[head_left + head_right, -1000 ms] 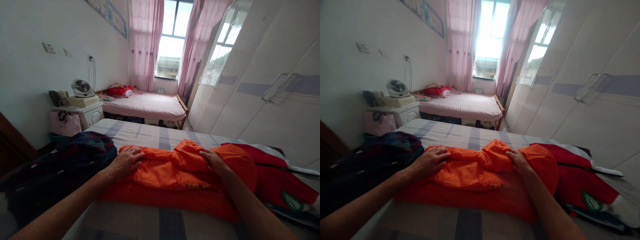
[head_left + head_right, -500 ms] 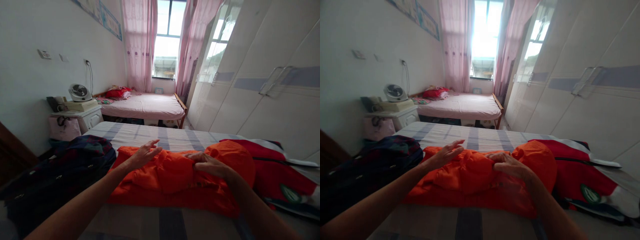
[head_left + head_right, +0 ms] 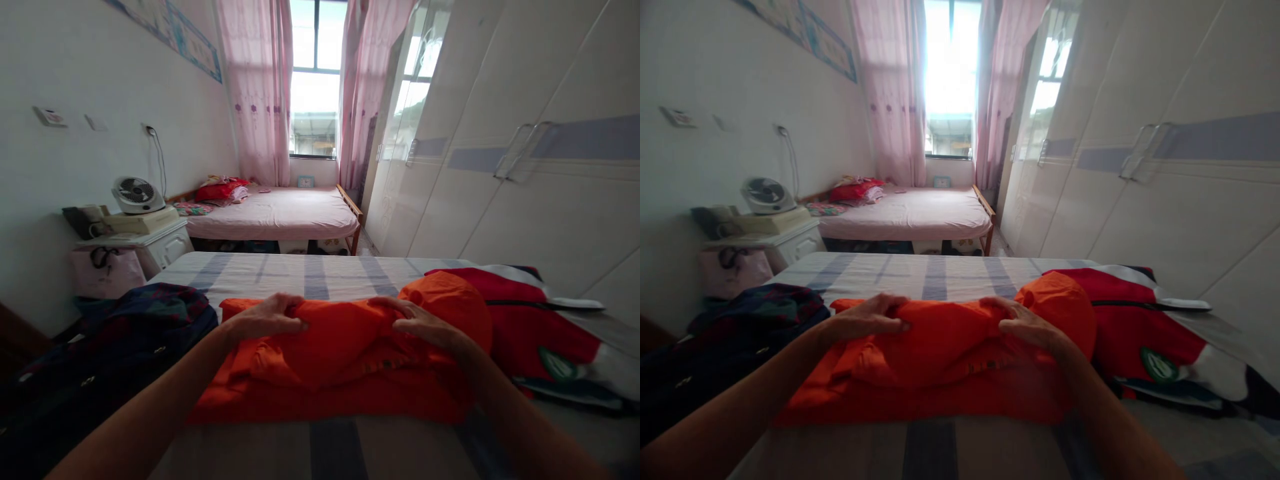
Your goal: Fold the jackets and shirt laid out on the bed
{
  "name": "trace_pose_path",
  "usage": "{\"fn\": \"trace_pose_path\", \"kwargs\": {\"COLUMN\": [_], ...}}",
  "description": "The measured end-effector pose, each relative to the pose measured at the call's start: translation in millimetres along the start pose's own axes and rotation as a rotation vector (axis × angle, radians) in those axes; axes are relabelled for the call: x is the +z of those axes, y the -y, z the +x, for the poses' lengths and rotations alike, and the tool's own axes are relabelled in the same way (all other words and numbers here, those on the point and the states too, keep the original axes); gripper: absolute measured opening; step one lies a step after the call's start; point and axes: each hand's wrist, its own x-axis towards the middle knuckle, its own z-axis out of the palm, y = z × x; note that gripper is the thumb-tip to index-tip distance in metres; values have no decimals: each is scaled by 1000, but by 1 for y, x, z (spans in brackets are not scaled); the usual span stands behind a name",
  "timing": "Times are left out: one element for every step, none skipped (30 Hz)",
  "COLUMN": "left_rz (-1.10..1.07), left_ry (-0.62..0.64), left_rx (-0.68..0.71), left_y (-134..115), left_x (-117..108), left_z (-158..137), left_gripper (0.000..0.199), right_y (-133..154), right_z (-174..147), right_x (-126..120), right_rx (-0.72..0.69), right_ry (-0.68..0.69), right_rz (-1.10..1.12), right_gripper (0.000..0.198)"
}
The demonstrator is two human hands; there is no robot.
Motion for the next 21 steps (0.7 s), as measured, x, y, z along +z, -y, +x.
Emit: {"fn": "trace_pose_path", "kwargs": {"left_rz": [12,37,74,120,171,219,262,304,340,369,391,409,422,434,446,462,482,506,535,567,601], "left_ry": [-41,-94,-155,-216,-269,-304,-321,-326,-324,-318,-313,-311,-311,-307,-300,-290,-280,-272,-268,-268,-270], "left_rx": [-27,-58,-92,-127,-163,-194,-218,-241,-260,-273,-280,-282,-280,-274,-266,-261,-263,-273,-291,-313,-337], "left_y": [3,8,14,22,31,41,52,61,70,76,80,81,79,77,74,70,68,66,66,66,67], "left_x": [-7,-14,-20,-25,-28,-29,-29,-28,-26,-23,-21,-19,-18,-16,-15,-13,-11,-8,-5,-2,1], "left_z": [-3,-5,-6,-6,-6,-5,-4,-3,-3,-3,-4,-5,-8,-11,-15,-18,-21,-23,-25,-26,-26], "left_gripper": [33,36,39,41,42,42,40,38,36,34,32,33,36,39,42,42,40,38,36,36,36], "right_y": [-6,-11,-14,-17,-20,-22,-24,-26,-27,-27,-27,-25,-21,-17,-12,-6,-1,2,4,5,4], "right_z": [2,5,9,13,18,23,29,34,39,43,46,48,49,48,48,47,47,47,47,49,51], "right_x": [1,3,6,11,16,22,27,32,36,39,41,43,44,45,47,50,54,60,67,75,83], "right_rx": [20,24,19,6,-11,-25,-32,-33,-30,-26,-22,-27,-46,-85,-138,-194,-243,-274,-281,-269,-245], "right_ry": [-23,-55,-88,-125,-164,-199,-232,-262,-293,-326,-354,-386,-425,-464,-495,-513,-513,-486,-426,-343,-254], "right_rz": [-8,-19,-32,-50,-74,-115,-169,-229,-287,-333,-364,-383,-399,-426,-462,-504,-552,-600,-640,-668,-684], "right_gripper": [58,59,58,57,52,45,38,32,28,26,27,30,35,39,42,44,44,44,44,44,45]}}
